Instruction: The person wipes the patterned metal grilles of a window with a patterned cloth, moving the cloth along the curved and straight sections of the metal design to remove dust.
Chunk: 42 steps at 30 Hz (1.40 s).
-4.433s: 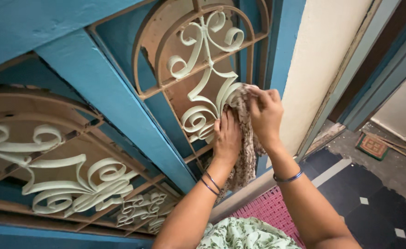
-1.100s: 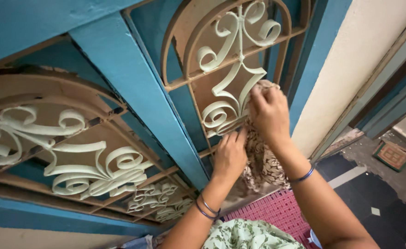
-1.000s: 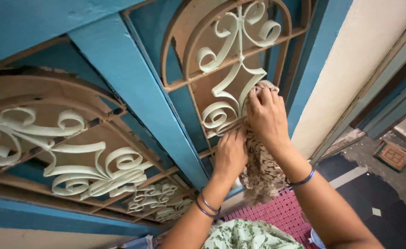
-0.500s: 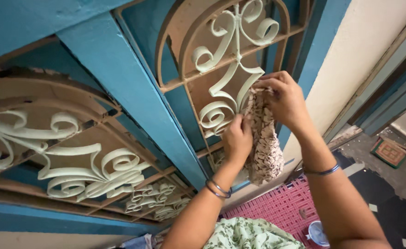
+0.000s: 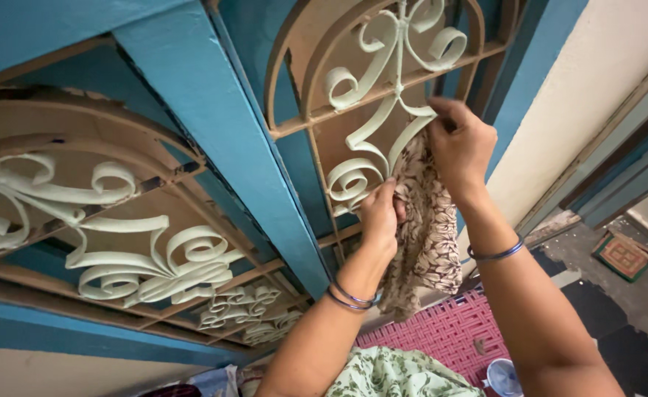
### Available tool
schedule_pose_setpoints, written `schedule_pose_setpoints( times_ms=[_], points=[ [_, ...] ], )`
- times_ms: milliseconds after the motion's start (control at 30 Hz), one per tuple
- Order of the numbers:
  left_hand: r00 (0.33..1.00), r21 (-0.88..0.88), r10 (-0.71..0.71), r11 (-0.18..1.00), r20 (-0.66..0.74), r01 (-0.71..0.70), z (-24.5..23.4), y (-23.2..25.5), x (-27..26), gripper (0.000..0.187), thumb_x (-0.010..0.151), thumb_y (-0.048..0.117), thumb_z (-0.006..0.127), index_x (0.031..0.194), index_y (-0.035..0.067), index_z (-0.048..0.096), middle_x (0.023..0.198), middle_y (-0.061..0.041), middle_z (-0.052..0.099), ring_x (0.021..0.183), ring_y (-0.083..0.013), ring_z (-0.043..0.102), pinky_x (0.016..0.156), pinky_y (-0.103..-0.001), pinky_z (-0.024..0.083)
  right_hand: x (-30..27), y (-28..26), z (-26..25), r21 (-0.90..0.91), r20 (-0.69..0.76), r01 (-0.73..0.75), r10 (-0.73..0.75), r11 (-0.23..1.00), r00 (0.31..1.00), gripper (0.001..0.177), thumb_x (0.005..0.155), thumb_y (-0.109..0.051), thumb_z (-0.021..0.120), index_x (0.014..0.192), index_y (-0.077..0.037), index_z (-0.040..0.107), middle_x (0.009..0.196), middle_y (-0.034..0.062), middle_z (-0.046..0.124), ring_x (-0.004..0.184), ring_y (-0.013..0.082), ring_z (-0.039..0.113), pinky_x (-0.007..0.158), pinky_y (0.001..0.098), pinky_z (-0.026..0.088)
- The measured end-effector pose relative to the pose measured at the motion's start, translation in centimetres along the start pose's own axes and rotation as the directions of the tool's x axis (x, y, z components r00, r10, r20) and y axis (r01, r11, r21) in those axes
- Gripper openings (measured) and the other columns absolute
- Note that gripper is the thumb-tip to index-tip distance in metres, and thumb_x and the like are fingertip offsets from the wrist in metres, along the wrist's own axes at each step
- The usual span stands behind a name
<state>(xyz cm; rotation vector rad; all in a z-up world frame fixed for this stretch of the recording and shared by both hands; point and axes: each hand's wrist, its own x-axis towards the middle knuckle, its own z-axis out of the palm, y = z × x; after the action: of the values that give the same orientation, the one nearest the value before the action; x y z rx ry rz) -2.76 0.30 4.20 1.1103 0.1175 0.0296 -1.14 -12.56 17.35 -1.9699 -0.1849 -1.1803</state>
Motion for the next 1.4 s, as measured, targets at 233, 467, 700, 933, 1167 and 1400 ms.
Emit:
schedule_pose_setpoints(
  times_ms=[233, 467, 700, 933, 1167, 1400],
  points=[
    [0.996, 0.008, -0.010, 1.000, -0.084, 0.011, -2.3, -3.2, -0.5, 0.026, 0.104, 0.025, 0.055, 0.088, 0.007, 0.066, 0.063, 0.001, 0.053, 0.050, -0.0094, 0.049, 0.046, -0.028, 0.038, 1.7, 0.8, -0.3, 0.204, 0.215, -0.093, 0.048, 0.974, 0.975, 0.032, 0.093, -0.002, 0.071, 0.125, -0.004, 0.062, 0.105, 0.0138, 0.077, 0.097, 0.0220, 0.077, 0.081, 0.0330, 0.059],
    [0.993, 0.252, 0.040, 0.968, -0.107, -0.011, -5.5, -5.3, -0.9, 0.037, 0.106, 0.026, 0.053, 0.081, 0.001, 0.064, 0.055, -0.002, 0.053, 0.045, -0.0107, 0.048, 0.045, -0.029, 0.037, 2.0, 0.2, 0.6, -0.023, 0.250, 0.127, -0.117, 0.992, 0.961, 0.032, 0.087, -0.020, 0.087, 0.110, -0.008, 0.067, 0.093, 0.0173, 0.075, 0.087, 0.0381, 0.073, 0.074, 0.0442, 0.057],
    [0.995, 0.232, -0.003, 0.972, -0.097, 0.025, -7.3, -7.6, -1.8, 0.028, 0.101, 0.022, 0.054, 0.081, 0.006, 0.066, 0.053, -0.002, 0.054, 0.042, -0.0126, 0.050, 0.042, -0.031, 0.036, 1.6, -1.7, 0.9, -0.055, 0.315, 0.005, 0.012, 0.998, 0.949, 0.054, 0.081, -0.023, 0.087, 0.122, -0.005, 0.058, 0.089, 0.0200, 0.073, 0.085, 0.0436, 0.070, 0.069, 0.0514, 0.054],
    [0.992, 0.405, 0.093, 0.913, -0.085, -0.051, -7.4, -5.8, -2.5, 0.039, 0.106, 0.027, 0.055, 0.079, 0.001, 0.065, 0.054, -0.003, 0.054, 0.044, -0.0105, 0.050, 0.044, -0.030, 0.038, -3.2, -0.4, 2.5, -0.096, 0.099, 0.047, -0.037, 0.994, 0.994, 0.066, 0.096, -0.008, 0.072, 0.155, -0.004, 0.042, 0.125, 0.0238, 0.061, 0.115, 0.0416, 0.059, 0.101, 0.0465, 0.049],
    [0.997, 0.324, 0.054, 0.945, -0.053, -0.033, -6.7, -6.2, -3.7, 0.038, 0.107, 0.027, 0.053, 0.082, 0.003, 0.067, 0.062, -0.001, 0.059, 0.051, -0.0097, 0.052, 0.049, -0.029, 0.040, -10.0, -0.7, 4.9, -0.136, -0.101, 0.074, -0.088, 0.988, 0.991, 0.068, 0.096, 0.004, 0.056, 0.160, -0.004, 0.034, 0.157, 0.0268, 0.043, 0.146, 0.0433, 0.040, 0.125, 0.0499, 0.034],
    [0.993, 0.675, -0.009, 0.733, -0.114, 0.084, -11.9, -13.8, -0.5, 0.027, 0.092, 0.017, 0.056, 0.086, 0.002, 0.078, 0.070, -0.017, 0.074, 0.061, -0.0292, 0.072, 0.059, -0.041, 0.055, -15.0, 1.0, 3.6, -0.103, -0.031, 0.067, -0.071, 0.992, 0.997, 0.054, 0.100, -0.008, 0.064, 0.150, -0.004, 0.045, 0.144, 0.0254, 0.048, 0.133, 0.0429, 0.047, 0.112, 0.0500, 0.041]
  ],
)
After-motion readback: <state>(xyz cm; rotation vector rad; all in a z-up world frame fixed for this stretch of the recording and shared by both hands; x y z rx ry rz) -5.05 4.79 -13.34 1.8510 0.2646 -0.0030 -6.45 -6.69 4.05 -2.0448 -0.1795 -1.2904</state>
